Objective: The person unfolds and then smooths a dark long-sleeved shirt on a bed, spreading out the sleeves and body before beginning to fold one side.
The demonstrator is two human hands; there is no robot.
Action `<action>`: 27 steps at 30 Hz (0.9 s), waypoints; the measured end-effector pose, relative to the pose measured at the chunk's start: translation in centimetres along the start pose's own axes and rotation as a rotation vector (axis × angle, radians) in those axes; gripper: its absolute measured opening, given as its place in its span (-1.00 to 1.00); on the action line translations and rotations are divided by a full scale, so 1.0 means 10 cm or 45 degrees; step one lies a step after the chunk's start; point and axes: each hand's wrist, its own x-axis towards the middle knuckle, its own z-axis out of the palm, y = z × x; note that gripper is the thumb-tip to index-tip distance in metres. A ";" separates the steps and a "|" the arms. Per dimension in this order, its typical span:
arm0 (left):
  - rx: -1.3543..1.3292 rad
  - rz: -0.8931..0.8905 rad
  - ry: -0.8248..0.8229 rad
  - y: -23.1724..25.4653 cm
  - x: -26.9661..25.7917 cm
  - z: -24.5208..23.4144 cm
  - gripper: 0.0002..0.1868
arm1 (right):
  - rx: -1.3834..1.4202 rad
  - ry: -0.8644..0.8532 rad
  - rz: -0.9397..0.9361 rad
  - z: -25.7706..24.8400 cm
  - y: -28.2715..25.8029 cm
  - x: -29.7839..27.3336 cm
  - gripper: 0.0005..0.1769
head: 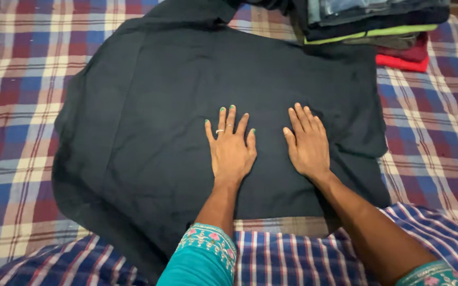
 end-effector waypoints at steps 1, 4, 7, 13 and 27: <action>-0.024 -0.006 -0.016 0.01 0.01 -0.01 -0.49 | -0.005 0.005 -0.006 0.00 0.01 0.02 -0.40; 0.003 -0.011 -0.022 0.02 0.01 0.00 -0.49 | 0.008 0.000 -0.004 0.03 0.04 0.00 -0.39; 0.053 0.011 -0.036 0.00 -0.01 0.02 -0.47 | -0.003 0.000 -0.029 0.06 0.08 -0.04 -0.39; -0.016 0.003 -0.047 -0.02 0.01 0.01 -0.44 | -0.208 -0.111 0.084 0.05 -0.10 0.15 -0.36; 0.094 0.152 -0.046 -0.18 -0.03 0.19 -0.44 | 0.128 -0.121 -0.181 0.07 -0.62 -0.08 -0.34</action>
